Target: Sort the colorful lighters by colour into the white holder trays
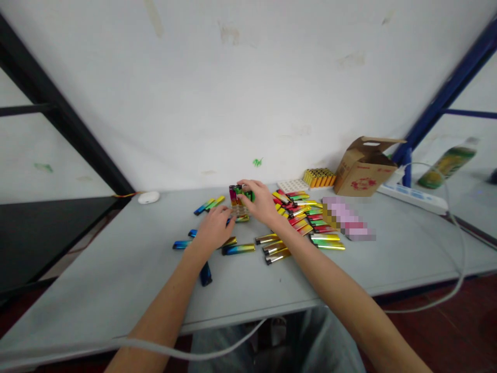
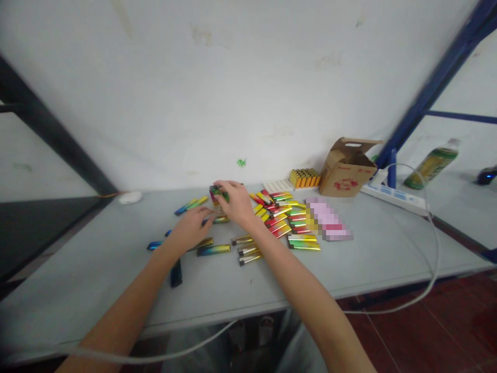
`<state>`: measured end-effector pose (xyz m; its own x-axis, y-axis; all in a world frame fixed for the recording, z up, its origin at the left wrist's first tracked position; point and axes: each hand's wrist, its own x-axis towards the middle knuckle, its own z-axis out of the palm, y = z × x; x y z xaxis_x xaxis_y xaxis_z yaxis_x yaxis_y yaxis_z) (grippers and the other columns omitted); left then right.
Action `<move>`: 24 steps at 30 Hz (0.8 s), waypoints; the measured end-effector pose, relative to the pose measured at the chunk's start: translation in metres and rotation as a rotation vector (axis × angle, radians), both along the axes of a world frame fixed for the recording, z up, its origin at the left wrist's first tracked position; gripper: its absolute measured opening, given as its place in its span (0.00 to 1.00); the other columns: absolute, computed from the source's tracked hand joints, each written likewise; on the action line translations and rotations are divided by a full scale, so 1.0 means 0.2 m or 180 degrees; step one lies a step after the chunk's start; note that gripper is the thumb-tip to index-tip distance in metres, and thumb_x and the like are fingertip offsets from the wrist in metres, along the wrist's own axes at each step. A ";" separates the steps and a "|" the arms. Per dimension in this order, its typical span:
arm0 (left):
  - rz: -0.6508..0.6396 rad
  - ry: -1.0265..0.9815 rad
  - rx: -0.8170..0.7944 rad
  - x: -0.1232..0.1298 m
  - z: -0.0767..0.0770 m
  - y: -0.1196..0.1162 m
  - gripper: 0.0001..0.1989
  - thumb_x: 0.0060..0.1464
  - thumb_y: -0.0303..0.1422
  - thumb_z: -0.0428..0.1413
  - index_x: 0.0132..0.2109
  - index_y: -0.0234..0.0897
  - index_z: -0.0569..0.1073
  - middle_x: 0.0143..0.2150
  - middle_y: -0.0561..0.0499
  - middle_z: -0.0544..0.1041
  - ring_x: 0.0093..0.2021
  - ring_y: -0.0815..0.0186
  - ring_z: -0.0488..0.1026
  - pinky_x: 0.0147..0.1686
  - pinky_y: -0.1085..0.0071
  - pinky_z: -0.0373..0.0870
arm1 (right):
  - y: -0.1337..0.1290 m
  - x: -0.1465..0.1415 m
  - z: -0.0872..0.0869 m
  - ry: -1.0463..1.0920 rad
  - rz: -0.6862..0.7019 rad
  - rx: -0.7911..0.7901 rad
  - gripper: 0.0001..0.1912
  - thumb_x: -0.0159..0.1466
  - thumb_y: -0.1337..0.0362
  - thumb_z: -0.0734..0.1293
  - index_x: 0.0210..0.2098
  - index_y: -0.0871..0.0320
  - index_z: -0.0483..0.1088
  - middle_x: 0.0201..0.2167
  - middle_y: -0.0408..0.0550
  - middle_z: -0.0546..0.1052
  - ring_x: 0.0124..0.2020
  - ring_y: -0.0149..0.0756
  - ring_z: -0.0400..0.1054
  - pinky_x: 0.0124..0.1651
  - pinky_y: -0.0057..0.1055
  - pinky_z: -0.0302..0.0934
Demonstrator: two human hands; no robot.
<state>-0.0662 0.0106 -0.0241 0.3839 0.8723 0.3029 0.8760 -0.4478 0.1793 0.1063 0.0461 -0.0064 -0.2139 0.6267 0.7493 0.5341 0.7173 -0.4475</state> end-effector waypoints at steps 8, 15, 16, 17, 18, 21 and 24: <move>0.0236 0.0225 -0.0001 -0.03 -0.04 0.03 0.19 0.62 0.37 0.44 0.45 0.32 0.76 0.46 0.38 0.76 0.49 0.53 0.71 0.54 0.57 0.67 | 0.05 -0.02 -0.07 -0.0434 -0.0183 -0.0161 0.11 0.62 0.68 0.65 0.46 0.56 0.70 0.46 0.53 0.76 0.54 0.45 0.65 0.57 0.43 0.58; 0.0236 0.0034 0.0026 -0.03 -0.03 0.02 0.18 0.61 0.37 0.45 0.44 0.34 0.77 0.45 0.39 0.77 0.48 0.54 0.72 0.54 0.58 0.67 | 0.05 0.01 -0.08 -0.0564 -0.0319 0.0155 0.09 0.63 0.64 0.66 0.43 0.55 0.74 0.54 0.55 0.70 0.62 0.47 0.56 0.63 0.49 0.53; 0.0230 0.0016 0.0013 -0.03 -0.03 0.02 0.18 0.61 0.37 0.45 0.44 0.33 0.77 0.45 0.39 0.77 0.48 0.54 0.72 0.54 0.57 0.67 | 0.06 0.01 -0.08 -0.0557 -0.0399 0.0190 0.09 0.63 0.64 0.66 0.43 0.55 0.74 0.55 0.55 0.69 0.62 0.47 0.56 0.63 0.50 0.53; 0.0221 0.0003 0.0001 -0.03 -0.03 0.02 0.18 0.61 0.37 0.45 0.44 0.33 0.77 0.45 0.38 0.77 0.48 0.53 0.72 0.54 0.57 0.67 | 0.06 0.02 -0.08 -0.0564 -0.0470 0.0215 0.10 0.62 0.65 0.66 0.43 0.54 0.75 0.55 0.55 0.69 0.62 0.48 0.55 0.63 0.50 0.53; 0.0217 0.0001 -0.0008 -0.03 -0.03 0.02 0.18 0.61 0.37 0.45 0.44 0.32 0.77 0.45 0.38 0.77 0.48 0.53 0.72 0.54 0.56 0.67 | 0.07 0.03 -0.09 -0.0583 -0.0528 0.0227 0.10 0.63 0.65 0.66 0.43 0.54 0.75 0.56 0.55 0.68 0.62 0.48 0.55 0.63 0.51 0.53; 0.0233 0.0030 -0.0017 -0.04 -0.04 0.03 0.18 0.61 0.37 0.45 0.44 0.33 0.76 0.46 0.39 0.77 0.49 0.53 0.72 0.54 0.57 0.66 | 0.08 0.04 -0.10 -0.0699 -0.0582 0.0209 0.12 0.63 0.67 0.64 0.44 0.55 0.76 0.57 0.56 0.67 0.63 0.49 0.53 0.63 0.51 0.53; 0.0297 0.0024 0.0016 -0.05 -0.05 0.04 0.19 0.61 0.38 0.45 0.46 0.32 0.76 0.47 0.38 0.77 0.51 0.54 0.72 0.55 0.57 0.66 | 0.07 0.05 -0.10 -0.0763 -0.0516 0.0187 0.15 0.62 0.68 0.63 0.48 0.56 0.75 0.59 0.57 0.65 0.63 0.50 0.53 0.64 0.50 0.52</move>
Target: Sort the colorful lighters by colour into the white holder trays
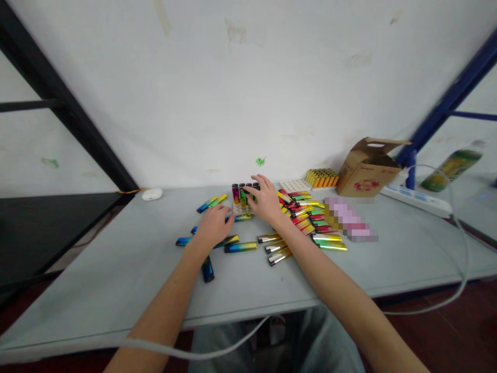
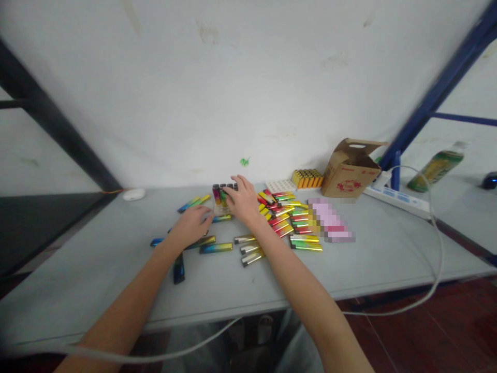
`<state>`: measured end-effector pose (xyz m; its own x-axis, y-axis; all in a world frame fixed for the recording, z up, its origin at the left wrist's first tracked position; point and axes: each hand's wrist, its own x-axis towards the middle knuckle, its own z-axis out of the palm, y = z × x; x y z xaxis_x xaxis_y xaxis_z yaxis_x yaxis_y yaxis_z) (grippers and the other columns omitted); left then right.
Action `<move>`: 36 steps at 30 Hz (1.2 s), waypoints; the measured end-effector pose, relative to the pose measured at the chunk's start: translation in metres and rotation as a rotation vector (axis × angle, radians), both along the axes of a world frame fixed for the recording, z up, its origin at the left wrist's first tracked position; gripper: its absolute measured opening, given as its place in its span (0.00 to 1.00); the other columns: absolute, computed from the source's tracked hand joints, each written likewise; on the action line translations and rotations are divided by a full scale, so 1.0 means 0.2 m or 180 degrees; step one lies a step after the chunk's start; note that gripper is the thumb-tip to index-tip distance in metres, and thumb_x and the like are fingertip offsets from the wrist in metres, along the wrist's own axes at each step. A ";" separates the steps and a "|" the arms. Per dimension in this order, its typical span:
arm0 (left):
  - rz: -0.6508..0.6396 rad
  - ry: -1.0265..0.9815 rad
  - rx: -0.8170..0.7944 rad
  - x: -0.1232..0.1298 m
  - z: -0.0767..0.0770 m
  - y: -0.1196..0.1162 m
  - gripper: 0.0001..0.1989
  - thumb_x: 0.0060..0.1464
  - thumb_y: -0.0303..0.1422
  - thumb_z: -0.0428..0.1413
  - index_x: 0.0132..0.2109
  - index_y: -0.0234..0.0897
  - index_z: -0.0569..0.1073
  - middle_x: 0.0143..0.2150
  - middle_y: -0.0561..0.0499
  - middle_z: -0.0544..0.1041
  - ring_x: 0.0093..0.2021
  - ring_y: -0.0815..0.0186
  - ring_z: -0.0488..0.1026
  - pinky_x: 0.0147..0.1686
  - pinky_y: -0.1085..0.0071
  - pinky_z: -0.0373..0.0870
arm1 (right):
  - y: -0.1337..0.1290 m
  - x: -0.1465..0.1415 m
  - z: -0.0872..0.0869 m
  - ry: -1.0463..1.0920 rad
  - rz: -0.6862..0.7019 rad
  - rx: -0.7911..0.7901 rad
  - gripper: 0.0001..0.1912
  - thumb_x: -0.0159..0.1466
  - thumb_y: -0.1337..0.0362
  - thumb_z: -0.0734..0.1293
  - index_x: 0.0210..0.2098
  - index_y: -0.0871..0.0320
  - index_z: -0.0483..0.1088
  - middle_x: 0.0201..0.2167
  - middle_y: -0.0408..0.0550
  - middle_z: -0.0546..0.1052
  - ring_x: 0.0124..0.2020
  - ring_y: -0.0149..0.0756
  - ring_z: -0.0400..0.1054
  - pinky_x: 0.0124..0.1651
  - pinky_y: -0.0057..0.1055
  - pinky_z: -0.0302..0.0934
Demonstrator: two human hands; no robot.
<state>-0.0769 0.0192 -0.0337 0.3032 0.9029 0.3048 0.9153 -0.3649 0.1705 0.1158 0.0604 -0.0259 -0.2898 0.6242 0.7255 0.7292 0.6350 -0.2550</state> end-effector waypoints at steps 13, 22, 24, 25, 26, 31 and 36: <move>0.0699 -0.0083 0.0199 -0.08 -0.01 0.03 0.21 0.59 0.34 0.47 0.55 0.30 0.71 0.52 0.35 0.75 0.56 0.49 0.68 0.55 0.53 0.64 | -0.11 0.30 0.00 0.0561 0.0307 -0.0197 0.10 0.63 0.67 0.61 0.39 0.56 0.74 0.40 0.53 0.76 0.45 0.44 0.67 0.53 0.45 0.60; 0.0830 0.0219 0.0243 -0.07 0.00 0.02 0.18 0.56 0.36 0.50 0.50 0.34 0.76 0.45 0.37 0.77 0.48 0.49 0.72 0.50 0.55 0.68 | -0.19 0.30 0.00 0.0458 0.0366 -0.0166 0.09 0.62 0.70 0.61 0.37 0.57 0.73 0.37 0.52 0.77 0.43 0.43 0.68 0.50 0.41 0.61; 0.0830 0.0244 0.0184 -0.08 0.00 0.02 0.17 0.56 0.34 0.50 0.49 0.34 0.76 0.43 0.38 0.78 0.46 0.49 0.73 0.48 0.55 0.69 | -0.19 0.29 0.00 0.0440 0.0404 -0.0183 0.09 0.61 0.70 0.61 0.36 0.56 0.73 0.37 0.52 0.77 0.43 0.42 0.68 0.51 0.42 0.61; 0.0858 0.0248 0.0161 -0.08 0.00 0.02 0.17 0.56 0.34 0.50 0.49 0.34 0.76 0.42 0.38 0.79 0.45 0.49 0.74 0.47 0.56 0.69 | -0.19 0.28 0.00 0.0445 0.0401 -0.0191 0.09 0.61 0.70 0.61 0.36 0.56 0.73 0.37 0.51 0.77 0.43 0.42 0.68 0.51 0.42 0.60; 0.0902 0.0242 0.0156 -0.08 0.00 0.02 0.17 0.55 0.33 0.50 0.49 0.34 0.76 0.41 0.38 0.79 0.45 0.49 0.74 0.46 0.56 0.70 | -0.19 0.28 -0.01 0.0458 0.0390 -0.0191 0.09 0.61 0.70 0.61 0.36 0.56 0.73 0.37 0.51 0.77 0.43 0.42 0.68 0.52 0.42 0.60; 0.0986 -0.0244 0.0458 -0.06 0.04 0.00 0.20 0.53 0.31 0.52 0.53 0.35 0.74 0.44 0.42 0.80 0.47 0.51 0.75 0.48 0.57 0.70 | -0.20 0.28 -0.01 0.0434 0.0379 -0.0177 0.09 0.62 0.70 0.61 0.36 0.56 0.72 0.37 0.51 0.77 0.42 0.42 0.69 0.53 0.43 0.59; 0.0703 -0.1316 0.1026 -0.01 0.10 -0.03 0.19 0.54 0.36 0.55 0.52 0.36 0.72 0.44 0.45 0.79 0.46 0.57 0.75 0.51 0.60 0.70 | -0.25 0.24 0.01 0.0343 0.0456 -0.0323 0.11 0.64 0.68 0.60 0.42 0.57 0.72 0.39 0.53 0.78 0.44 0.43 0.69 0.51 0.42 0.61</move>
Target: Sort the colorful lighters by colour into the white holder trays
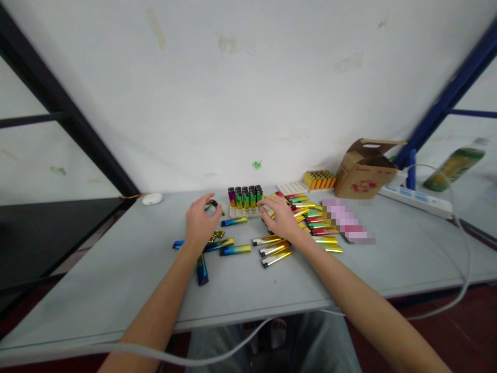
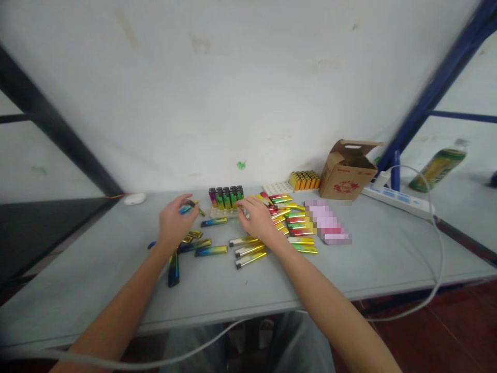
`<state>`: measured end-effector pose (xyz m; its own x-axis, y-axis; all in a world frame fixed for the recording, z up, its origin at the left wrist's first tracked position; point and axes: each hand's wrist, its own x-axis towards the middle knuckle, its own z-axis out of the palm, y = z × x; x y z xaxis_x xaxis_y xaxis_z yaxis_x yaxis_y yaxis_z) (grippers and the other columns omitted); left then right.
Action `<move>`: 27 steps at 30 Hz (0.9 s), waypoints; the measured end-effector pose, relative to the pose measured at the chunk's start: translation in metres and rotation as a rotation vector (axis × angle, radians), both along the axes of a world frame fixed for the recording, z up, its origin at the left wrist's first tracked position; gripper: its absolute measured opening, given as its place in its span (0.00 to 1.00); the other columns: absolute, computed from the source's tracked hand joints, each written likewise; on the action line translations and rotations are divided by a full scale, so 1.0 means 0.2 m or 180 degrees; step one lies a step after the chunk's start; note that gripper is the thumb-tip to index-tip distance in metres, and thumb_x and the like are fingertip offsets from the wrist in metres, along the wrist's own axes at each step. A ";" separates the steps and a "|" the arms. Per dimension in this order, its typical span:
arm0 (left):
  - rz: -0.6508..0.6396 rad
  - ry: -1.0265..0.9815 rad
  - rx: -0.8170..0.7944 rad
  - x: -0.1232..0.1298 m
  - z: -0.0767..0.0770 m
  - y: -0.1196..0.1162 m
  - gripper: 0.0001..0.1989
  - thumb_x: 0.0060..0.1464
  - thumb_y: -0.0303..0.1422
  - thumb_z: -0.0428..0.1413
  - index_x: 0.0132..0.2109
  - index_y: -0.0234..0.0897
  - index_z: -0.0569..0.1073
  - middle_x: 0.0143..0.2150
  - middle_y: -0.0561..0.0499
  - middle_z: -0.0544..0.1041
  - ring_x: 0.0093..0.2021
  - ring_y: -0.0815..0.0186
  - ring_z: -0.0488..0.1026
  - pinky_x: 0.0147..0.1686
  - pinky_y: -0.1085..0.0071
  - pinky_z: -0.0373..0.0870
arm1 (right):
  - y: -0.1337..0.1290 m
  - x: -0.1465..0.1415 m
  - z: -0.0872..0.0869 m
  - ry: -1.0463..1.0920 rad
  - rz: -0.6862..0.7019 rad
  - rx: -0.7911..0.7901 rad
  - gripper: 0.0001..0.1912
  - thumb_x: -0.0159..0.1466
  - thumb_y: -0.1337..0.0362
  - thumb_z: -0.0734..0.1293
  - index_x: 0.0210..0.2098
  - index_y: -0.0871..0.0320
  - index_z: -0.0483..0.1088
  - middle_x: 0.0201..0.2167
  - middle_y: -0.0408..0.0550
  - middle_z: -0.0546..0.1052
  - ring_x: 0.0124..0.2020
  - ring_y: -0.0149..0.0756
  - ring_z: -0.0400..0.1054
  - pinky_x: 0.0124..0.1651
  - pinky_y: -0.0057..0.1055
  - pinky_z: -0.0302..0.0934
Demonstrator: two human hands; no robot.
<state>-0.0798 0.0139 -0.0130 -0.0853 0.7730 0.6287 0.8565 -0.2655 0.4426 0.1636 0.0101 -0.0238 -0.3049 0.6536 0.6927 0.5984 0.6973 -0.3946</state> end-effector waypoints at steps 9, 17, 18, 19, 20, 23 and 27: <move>-0.0994 -0.0267 0.0356 0.19 0.07 -0.15 0.20 0.54 0.43 0.58 0.51 0.40 0.72 0.43 0.47 0.79 0.43 0.61 0.76 0.50 0.62 0.71 | -0.08 -0.14 0.01 0.0370 0.0745 -0.0503 0.17 0.62 0.60 0.67 0.49 0.57 0.69 0.49 0.54 0.75 0.50 0.43 0.69 0.53 0.40 0.62; -0.1168 -0.0587 0.0420 0.22 0.05 -0.16 0.27 0.53 0.41 0.59 0.58 0.37 0.65 0.39 0.50 0.79 0.40 0.64 0.75 0.47 0.65 0.72 | -0.08 -0.18 0.00 0.1353 0.1379 -0.1771 0.05 0.64 0.63 0.62 0.37 0.57 0.66 0.31 0.44 0.72 0.33 0.33 0.66 0.38 0.31 0.62; -0.1155 -0.0652 0.0425 0.22 0.05 -0.15 0.27 0.54 0.40 0.58 0.59 0.36 0.64 0.39 0.50 0.79 0.39 0.64 0.75 0.46 0.65 0.72 | -0.08 -0.18 0.01 0.1648 0.1508 -0.2048 0.04 0.62 0.63 0.63 0.36 0.57 0.65 0.30 0.43 0.71 0.32 0.32 0.66 0.37 0.30 0.61; -0.1140 -0.0711 0.0434 0.21 0.05 -0.15 0.26 0.56 0.40 0.56 0.59 0.36 0.63 0.38 0.50 0.79 0.38 0.65 0.75 0.44 0.65 0.72 | -0.08 -0.17 0.02 0.1960 0.1632 -0.2335 0.04 0.61 0.64 0.63 0.36 0.57 0.63 0.29 0.41 0.70 0.29 0.31 0.65 0.34 0.28 0.61; -0.1124 -0.0755 0.0438 0.20 0.04 -0.14 0.24 0.58 0.39 0.54 0.58 0.35 0.63 0.38 0.50 0.78 0.37 0.66 0.75 0.43 0.66 0.72 | -0.07 -0.16 0.03 0.2264 0.1757 -0.2633 0.05 0.60 0.64 0.63 0.35 0.56 0.62 0.26 0.40 0.69 0.26 0.29 0.64 0.30 0.26 0.58; -0.1073 -0.0769 0.0367 0.19 0.04 -0.12 0.18 0.61 0.39 0.49 0.55 0.34 0.67 0.37 0.49 0.78 0.36 0.66 0.75 0.41 0.67 0.72 | -0.06 -0.12 0.08 0.3022 0.2180 -0.3626 0.07 0.59 0.61 0.63 0.33 0.56 0.60 0.20 0.35 0.61 0.16 0.25 0.51 0.20 0.23 0.45; -0.1163 -0.0544 0.0292 0.19 0.02 -0.11 0.15 0.63 0.38 0.47 0.48 0.34 0.72 0.38 0.47 0.78 0.37 0.65 0.75 0.41 0.67 0.71 | -0.07 -0.06 0.13 0.3536 0.2601 -0.4439 0.09 0.62 0.56 0.58 0.32 0.55 0.59 0.16 0.34 0.54 0.14 0.25 0.43 0.18 0.21 0.41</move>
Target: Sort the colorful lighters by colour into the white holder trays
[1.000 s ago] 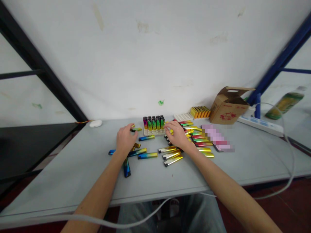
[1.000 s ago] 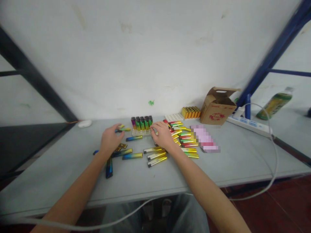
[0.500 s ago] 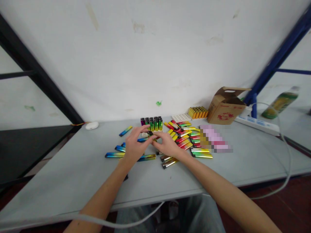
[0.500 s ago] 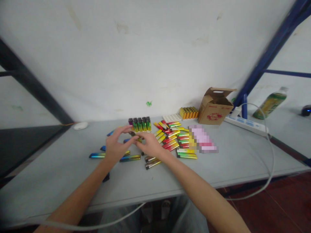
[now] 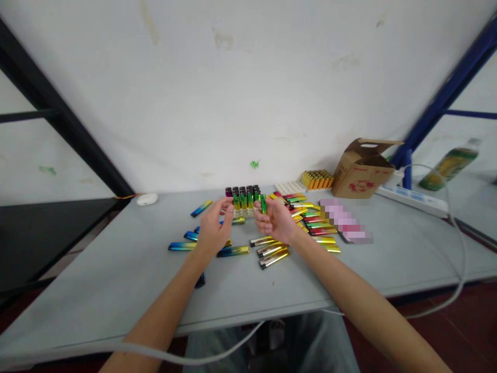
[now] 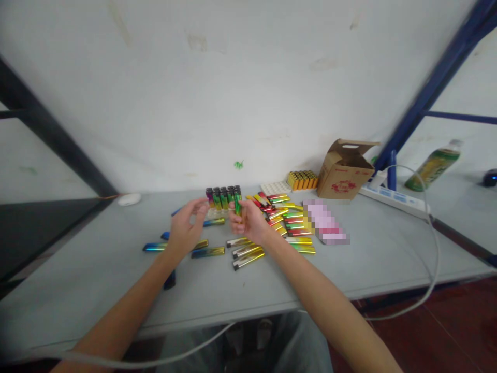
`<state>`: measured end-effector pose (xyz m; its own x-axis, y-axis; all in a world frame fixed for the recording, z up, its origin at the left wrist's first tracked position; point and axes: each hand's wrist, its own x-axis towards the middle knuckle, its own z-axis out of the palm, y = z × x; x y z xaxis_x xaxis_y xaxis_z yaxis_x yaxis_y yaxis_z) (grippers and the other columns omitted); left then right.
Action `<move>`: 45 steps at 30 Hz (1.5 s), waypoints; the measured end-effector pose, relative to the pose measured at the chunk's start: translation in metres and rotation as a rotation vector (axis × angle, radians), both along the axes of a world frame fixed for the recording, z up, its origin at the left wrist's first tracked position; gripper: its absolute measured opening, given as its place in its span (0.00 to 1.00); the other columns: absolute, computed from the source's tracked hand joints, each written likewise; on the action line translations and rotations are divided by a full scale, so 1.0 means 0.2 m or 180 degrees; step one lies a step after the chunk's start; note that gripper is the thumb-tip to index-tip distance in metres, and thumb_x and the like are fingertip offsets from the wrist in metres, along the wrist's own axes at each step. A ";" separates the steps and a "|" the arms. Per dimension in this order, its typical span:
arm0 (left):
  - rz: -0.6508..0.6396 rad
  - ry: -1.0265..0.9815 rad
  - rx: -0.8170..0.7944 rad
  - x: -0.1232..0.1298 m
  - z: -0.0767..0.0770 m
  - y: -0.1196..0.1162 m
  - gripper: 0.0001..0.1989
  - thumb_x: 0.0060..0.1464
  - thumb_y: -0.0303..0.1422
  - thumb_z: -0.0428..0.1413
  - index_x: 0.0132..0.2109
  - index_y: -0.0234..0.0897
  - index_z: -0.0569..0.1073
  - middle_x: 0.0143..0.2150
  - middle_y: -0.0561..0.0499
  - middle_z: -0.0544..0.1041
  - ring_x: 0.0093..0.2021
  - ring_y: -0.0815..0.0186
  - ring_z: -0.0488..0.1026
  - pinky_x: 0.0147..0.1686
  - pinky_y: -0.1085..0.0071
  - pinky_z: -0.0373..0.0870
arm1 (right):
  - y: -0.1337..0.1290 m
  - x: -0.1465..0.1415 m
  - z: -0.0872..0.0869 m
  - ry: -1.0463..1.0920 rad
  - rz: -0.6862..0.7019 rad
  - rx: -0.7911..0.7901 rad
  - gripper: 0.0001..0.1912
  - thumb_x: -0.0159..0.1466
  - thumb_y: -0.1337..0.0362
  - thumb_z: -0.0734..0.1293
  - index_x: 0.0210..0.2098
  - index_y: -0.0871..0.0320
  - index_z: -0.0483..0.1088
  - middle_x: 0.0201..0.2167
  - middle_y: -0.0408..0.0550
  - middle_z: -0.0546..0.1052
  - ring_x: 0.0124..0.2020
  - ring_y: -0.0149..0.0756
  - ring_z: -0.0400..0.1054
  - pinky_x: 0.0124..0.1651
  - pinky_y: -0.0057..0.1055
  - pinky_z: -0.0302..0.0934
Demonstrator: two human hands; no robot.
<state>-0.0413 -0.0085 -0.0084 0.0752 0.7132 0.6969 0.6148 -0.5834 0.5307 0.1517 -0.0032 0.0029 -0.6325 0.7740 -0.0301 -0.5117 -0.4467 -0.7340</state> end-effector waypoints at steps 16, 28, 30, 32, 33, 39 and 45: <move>-0.0301 0.0687 0.0073 0.01 -0.01 -0.02 0.12 0.64 0.33 0.46 0.40 0.35 0.73 0.37 0.46 0.77 0.40 0.63 0.72 0.43 0.67 0.68 | -0.02 0.01 0.01 0.0421 0.0136 -0.0160 0.15 0.66 0.57 0.55 0.38 0.60 0.68 0.20 0.39 0.64 0.18 0.26 0.58 0.20 0.22 0.56; -0.0264 0.0752 0.0180 0.00 -0.01 -0.01 0.12 0.64 0.32 0.46 0.38 0.35 0.73 0.36 0.45 0.77 0.40 0.62 0.72 0.43 0.66 0.68 | -0.01 -0.01 -0.01 0.0097 -0.0277 0.0181 0.10 0.68 0.65 0.59 0.45 0.58 0.70 0.37 0.46 0.79 0.35 0.31 0.75 0.36 0.28 0.71; -0.0236 0.0737 0.0193 0.00 -0.01 -0.01 0.12 0.64 0.33 0.46 0.38 0.35 0.73 0.36 0.46 0.77 0.40 0.62 0.72 0.43 0.65 0.68 | -0.01 0.00 -0.01 0.0008 -0.0310 0.0129 0.11 0.69 0.64 0.59 0.47 0.57 0.69 0.37 0.46 0.79 0.34 0.31 0.75 0.33 0.27 0.71; -0.0206 0.0730 0.0200 0.00 0.00 -0.01 0.12 0.64 0.33 0.45 0.38 0.35 0.73 0.36 0.46 0.77 0.40 0.62 0.72 0.44 0.65 0.68 | 0.00 0.00 -0.01 -0.0029 -0.0312 0.0040 0.12 0.69 0.65 0.59 0.48 0.58 0.69 0.38 0.47 0.80 0.35 0.31 0.76 0.32 0.25 0.71; -0.0194 0.0731 0.0192 0.00 0.00 -0.02 0.13 0.64 0.33 0.45 0.38 0.35 0.72 0.37 0.45 0.77 0.40 0.62 0.72 0.44 0.65 0.68 | 0.00 0.00 -0.01 -0.0035 -0.0313 -0.0002 0.12 0.68 0.65 0.59 0.48 0.58 0.69 0.39 0.48 0.80 0.36 0.31 0.76 0.33 0.25 0.71; -0.0147 0.0755 0.0084 0.00 0.01 -0.02 0.13 0.64 0.34 0.45 0.38 0.36 0.72 0.37 0.45 0.76 0.41 0.62 0.72 0.46 0.64 0.68 | 0.01 0.01 0.01 -0.0083 -0.0278 -0.0237 0.12 0.69 0.64 0.57 0.48 0.58 0.68 0.38 0.47 0.79 0.36 0.32 0.76 0.35 0.29 0.72; 0.0033 0.0963 -0.0217 -0.04 -0.06 0.05 0.12 0.63 0.36 0.46 0.40 0.36 0.73 0.39 0.44 0.76 0.44 0.59 0.71 0.48 0.60 0.68 | 0.02 0.02 0.00 -0.0021 -0.0327 -0.0347 0.19 0.69 0.54 0.54 0.45 0.60 0.69 0.33 0.48 0.77 0.28 0.31 0.72 0.23 0.25 0.64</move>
<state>-0.0501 0.0010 -0.0211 0.2644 0.7594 0.5945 0.7566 -0.5456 0.3604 0.1556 0.0009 0.0029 -0.5496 0.8265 -0.1216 -0.5540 -0.4695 -0.6875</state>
